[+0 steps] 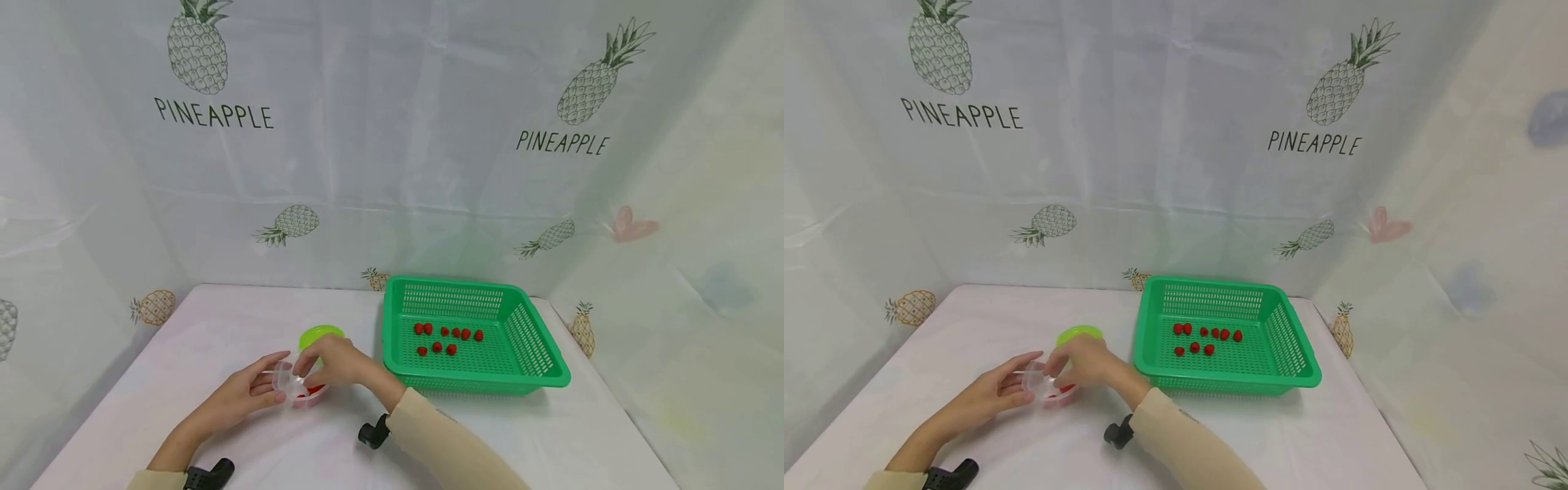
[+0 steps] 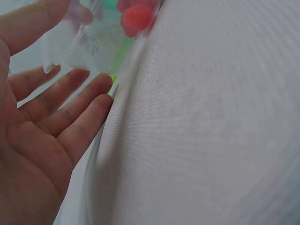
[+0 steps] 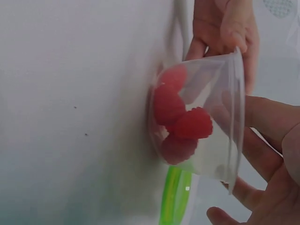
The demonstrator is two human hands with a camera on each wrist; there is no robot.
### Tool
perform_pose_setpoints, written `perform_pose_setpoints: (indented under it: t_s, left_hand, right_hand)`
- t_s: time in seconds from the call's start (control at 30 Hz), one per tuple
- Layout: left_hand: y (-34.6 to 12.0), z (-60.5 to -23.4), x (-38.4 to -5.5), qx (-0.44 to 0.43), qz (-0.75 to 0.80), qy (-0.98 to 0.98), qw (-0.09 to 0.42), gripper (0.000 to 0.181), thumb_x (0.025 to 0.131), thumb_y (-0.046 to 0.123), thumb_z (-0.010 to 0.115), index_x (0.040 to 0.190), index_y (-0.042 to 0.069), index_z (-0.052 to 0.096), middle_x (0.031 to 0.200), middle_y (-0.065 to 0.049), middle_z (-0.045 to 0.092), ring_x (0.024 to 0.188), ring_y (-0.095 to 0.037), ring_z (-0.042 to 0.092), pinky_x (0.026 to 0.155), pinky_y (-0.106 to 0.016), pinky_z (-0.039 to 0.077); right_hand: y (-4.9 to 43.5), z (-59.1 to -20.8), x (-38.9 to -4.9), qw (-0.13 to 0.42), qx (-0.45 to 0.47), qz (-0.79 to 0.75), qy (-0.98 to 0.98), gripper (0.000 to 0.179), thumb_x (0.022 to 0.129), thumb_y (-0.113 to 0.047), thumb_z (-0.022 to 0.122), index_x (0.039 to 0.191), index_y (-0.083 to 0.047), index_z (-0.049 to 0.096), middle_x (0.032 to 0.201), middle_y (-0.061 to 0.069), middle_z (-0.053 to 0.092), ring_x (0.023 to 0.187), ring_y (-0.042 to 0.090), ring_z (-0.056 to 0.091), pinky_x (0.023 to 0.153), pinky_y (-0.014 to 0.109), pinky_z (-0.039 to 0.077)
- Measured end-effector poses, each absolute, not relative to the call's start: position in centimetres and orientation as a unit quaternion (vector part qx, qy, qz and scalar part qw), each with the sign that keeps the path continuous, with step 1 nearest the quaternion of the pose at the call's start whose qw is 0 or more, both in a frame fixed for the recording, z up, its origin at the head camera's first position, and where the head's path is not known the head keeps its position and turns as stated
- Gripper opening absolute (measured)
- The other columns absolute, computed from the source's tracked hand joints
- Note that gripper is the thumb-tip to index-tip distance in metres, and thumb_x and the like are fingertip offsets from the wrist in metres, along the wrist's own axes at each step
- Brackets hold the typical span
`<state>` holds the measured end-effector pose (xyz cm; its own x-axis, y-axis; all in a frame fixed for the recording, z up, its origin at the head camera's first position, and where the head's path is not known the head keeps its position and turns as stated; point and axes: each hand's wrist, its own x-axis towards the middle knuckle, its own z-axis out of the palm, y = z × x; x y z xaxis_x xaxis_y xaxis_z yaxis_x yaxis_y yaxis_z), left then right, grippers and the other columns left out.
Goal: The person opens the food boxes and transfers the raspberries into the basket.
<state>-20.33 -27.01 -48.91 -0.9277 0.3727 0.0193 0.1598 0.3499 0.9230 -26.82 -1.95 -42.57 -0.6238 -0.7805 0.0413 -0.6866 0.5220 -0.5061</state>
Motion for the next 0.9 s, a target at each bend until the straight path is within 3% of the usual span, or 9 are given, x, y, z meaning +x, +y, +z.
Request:
perform_pose_setpoints:
  t_s: [0.1,0.23,0.4,0.5,0.53,0.63,0.73,0.9]
  left_hand:
    - [-27.0,-49.0,-20.3,0.171,0.544,0.816,0.092,0.081,0.099,0.022,0.078,0.165,0.009,0.034,0.159,-0.028,0.047,0.134,-0.031,0.063,0.098,-0.015,0.054]
    - [-27.1,-48.9,-20.1,0.18,0.545,0.814,0.087,0.081,0.099,0.021,0.078,0.165,0.007,0.033,0.159,-0.03,0.046,0.134,-0.035,0.062,0.097,-0.015,0.055]
    - [-27.0,-48.8,-20.1,0.182,0.545,0.813,0.091,0.081,0.1,0.022,0.077,0.166,0.007,0.032,0.16,-0.03,0.045,0.136,-0.042,0.06,0.097,-0.015,0.054]
    - [-27.0,-48.8,-20.2,0.176,0.543,0.816,0.09,0.082,0.099,0.023,0.078,0.166,0.008,0.032,0.16,-0.03,0.045,0.136,-0.043,0.059,0.098,-0.014,0.054]
    - [-27.1,-48.8,-20.3,0.177,0.542,0.817,0.089,0.082,0.1,0.023,0.078,0.166,0.008,0.032,0.16,-0.03,0.045,0.136,-0.044,0.059,0.098,-0.014,0.054]
    - [-27.1,-48.9,-20.4,0.177,0.541,0.818,0.088,0.082,0.099,0.023,0.078,0.166,0.009,0.032,0.16,-0.029,0.045,0.136,-0.043,0.059,0.098,-0.014,0.053]
    - [-27.2,-49.1,-20.6,0.192,0.54,0.816,0.081,0.081,0.099,0.022,0.078,0.165,0.008,0.033,0.16,-0.03,0.045,0.135,-0.043,0.06,0.098,-0.015,0.054]
    - [-27.3,-49.2,-20.6,0.203,0.545,0.81,0.076,0.081,0.099,0.02,0.078,0.165,0.007,0.034,0.158,-0.03,0.046,0.134,-0.044,0.06,0.098,-0.015,0.054]
  right_hand:
    - [-2.2,-42.9,-26.8,0.121,-0.415,-0.245,0.868,0.017,0.091,-0.014,0.086,0.105,-0.023,0.083,0.09,-0.02,0.077,0.091,-0.007,0.064,0.104,0.042,0.047]
    - [-2.5,-43.4,-26.7,0.149,-0.415,-0.251,0.862,0.015,0.091,-0.01,0.085,0.105,-0.017,0.083,0.09,-0.014,0.078,0.083,-0.006,0.064,0.082,0.016,0.05]
    - [-3.1,-43.8,-26.6,0.161,-0.414,-0.251,0.86,0.014,0.091,-0.008,0.085,0.104,-0.013,0.083,0.084,-0.012,0.077,0.076,-0.007,0.063,0.071,0.01,0.05]
    - [-3.4,-43.7,-26.6,0.161,-0.409,-0.236,0.867,0.013,0.091,-0.009,0.085,0.103,-0.014,0.084,0.081,-0.014,0.075,0.073,-0.008,0.062,0.069,0.011,0.051]
    - [-3.5,-43.6,-26.5,0.159,-0.405,-0.226,0.872,0.013,0.091,-0.01,0.085,0.102,-0.016,0.085,0.079,-0.016,0.074,0.073,-0.008,0.062,0.076,0.013,0.051]
    - [-3.7,-43.5,-26.4,0.155,-0.387,-0.193,0.888,0.012,0.091,-0.015,0.086,0.099,-0.024,0.086,0.077,-0.022,0.073,0.076,-0.01,0.059,0.093,0.03,0.05]
    - [-3.9,-43.5,-26.3,0.147,-0.372,-0.16,0.902,0.011,0.091,-0.021,0.087,0.094,-0.031,0.086,0.074,-0.025,0.071,0.078,-0.01,0.056,0.099,0.046,0.044]
    - [-4.4,-43.6,-26.4,0.148,-0.364,-0.128,0.911,0.011,0.092,-0.025,0.087,0.09,-0.036,0.087,0.072,-0.027,0.069,0.079,-0.005,0.054,0.104,0.052,0.045]
